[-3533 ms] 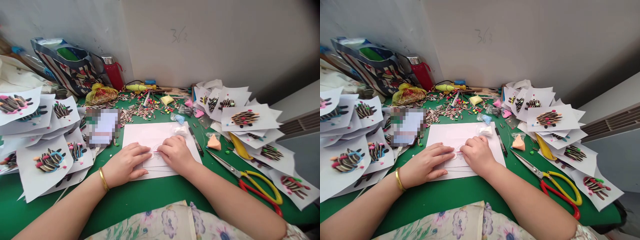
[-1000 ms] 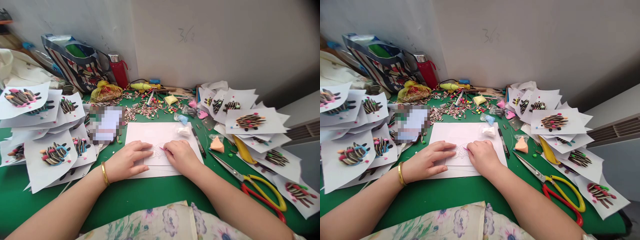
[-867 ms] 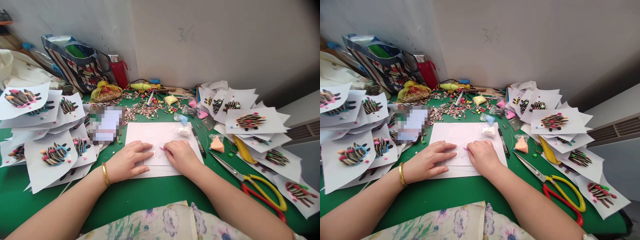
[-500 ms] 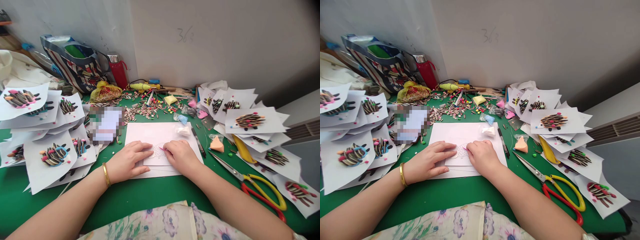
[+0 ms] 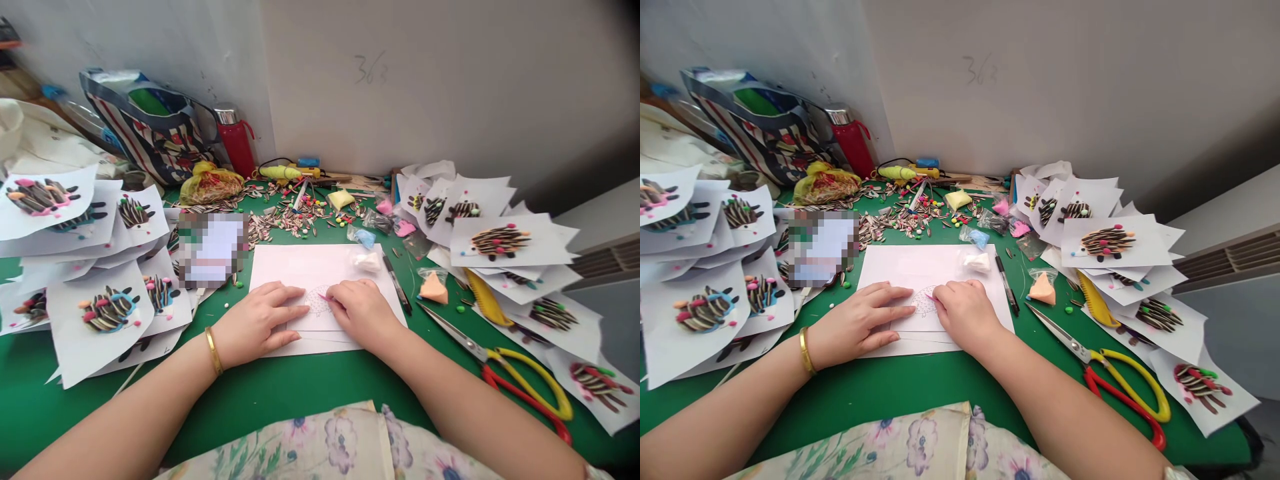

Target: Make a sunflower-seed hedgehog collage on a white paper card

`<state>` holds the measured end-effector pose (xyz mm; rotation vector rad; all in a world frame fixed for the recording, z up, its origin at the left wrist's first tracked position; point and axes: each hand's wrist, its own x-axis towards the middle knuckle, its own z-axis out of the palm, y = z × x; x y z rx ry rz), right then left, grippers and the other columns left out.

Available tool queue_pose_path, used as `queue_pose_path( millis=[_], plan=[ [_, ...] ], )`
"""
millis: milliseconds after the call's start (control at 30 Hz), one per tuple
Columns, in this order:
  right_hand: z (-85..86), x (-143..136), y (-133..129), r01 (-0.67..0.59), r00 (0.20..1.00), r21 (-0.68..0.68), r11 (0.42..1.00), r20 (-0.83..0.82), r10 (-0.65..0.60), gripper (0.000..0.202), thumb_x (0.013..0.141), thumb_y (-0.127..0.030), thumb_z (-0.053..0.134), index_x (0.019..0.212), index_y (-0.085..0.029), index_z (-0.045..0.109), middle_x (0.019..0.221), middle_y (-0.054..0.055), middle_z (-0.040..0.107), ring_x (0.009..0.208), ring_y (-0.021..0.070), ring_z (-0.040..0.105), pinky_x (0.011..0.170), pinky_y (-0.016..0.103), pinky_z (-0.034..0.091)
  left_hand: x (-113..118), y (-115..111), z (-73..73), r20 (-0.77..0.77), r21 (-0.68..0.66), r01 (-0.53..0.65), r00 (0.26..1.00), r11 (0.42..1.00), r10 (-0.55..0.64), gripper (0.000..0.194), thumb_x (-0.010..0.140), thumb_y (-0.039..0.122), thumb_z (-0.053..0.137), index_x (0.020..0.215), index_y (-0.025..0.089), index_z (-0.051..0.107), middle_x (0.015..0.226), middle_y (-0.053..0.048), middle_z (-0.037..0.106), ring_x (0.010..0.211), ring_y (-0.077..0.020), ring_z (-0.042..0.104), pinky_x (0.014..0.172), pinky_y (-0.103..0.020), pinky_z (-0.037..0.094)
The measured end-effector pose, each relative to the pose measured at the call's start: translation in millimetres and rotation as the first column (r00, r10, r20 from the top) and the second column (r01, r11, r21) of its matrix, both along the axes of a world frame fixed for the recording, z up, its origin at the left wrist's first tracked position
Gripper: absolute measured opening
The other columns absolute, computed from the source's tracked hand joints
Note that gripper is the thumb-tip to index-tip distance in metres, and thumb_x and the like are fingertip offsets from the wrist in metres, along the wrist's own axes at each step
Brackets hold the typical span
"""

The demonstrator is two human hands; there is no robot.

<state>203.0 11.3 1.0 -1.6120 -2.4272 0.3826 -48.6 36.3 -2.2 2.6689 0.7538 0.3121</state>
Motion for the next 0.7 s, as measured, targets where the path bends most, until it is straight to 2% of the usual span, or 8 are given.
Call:
queue_pose_path(
  millis=[267,467,600,700],
  plan=[
    [-0.5,0.6,0.2,0.002,1.000,0.008,1.000,-0.006,-0.002,0.021,0.099,-0.025,0.046,0.094,-0.019,0.066,0.085,0.003,0.069,0.087,0.0165,0.062,0.083,0.031,0.031,-2.5,1.9,1.6,0.029,-0.048,-0.014,0.999,0.999,0.016,0.049,0.094,0.041,0.053,0.140,0.027,0.050,0.142,-0.010,0.051,0.127,-0.0279,0.049,0.110,-0.047,0.038],
    [-1.2,0.6,-0.1,0.004,1.000,0.011,1.000,0.000,-0.004,0.021,0.099,-0.025,0.047,0.094,-0.019,0.066,0.086,0.003,0.069,0.086,0.0166,0.062,0.083,0.032,0.031,-0.5,0.7,1.0,0.002,-0.031,-0.010,1.000,0.999,0.010,0.045,0.092,0.043,0.057,0.135,0.030,0.056,0.141,-0.009,0.052,0.125,-0.0295,0.051,0.111,-0.052,0.036],
    [-1.1,0.6,0.0,0.001,1.000,0.012,1.000,0.001,-0.001,0.021,0.099,-0.025,0.047,0.094,-0.019,0.066,0.086,0.003,0.069,0.086,0.0166,0.061,0.083,0.032,0.030,-2.9,1.7,1.9,0.050,-0.048,-0.015,0.999,0.999,0.018,0.045,0.093,0.040,0.055,0.136,0.028,0.054,0.141,-0.009,0.053,0.127,-0.0274,0.050,0.112,-0.049,0.037],
    [-0.7,0.7,-0.2,0.004,1.000,0.006,1.000,0.001,-0.004,0.021,0.099,-0.026,0.047,0.093,-0.019,0.066,0.085,0.003,0.069,0.086,0.0165,0.061,0.082,0.031,0.031,-4.9,2.7,3.0,0.065,-0.046,0.006,0.998,0.999,-0.003,0.039,0.093,0.039,0.056,0.130,0.026,0.061,0.141,-0.009,0.054,0.127,-0.0269,0.051,0.114,-0.048,0.035]
  ],
)
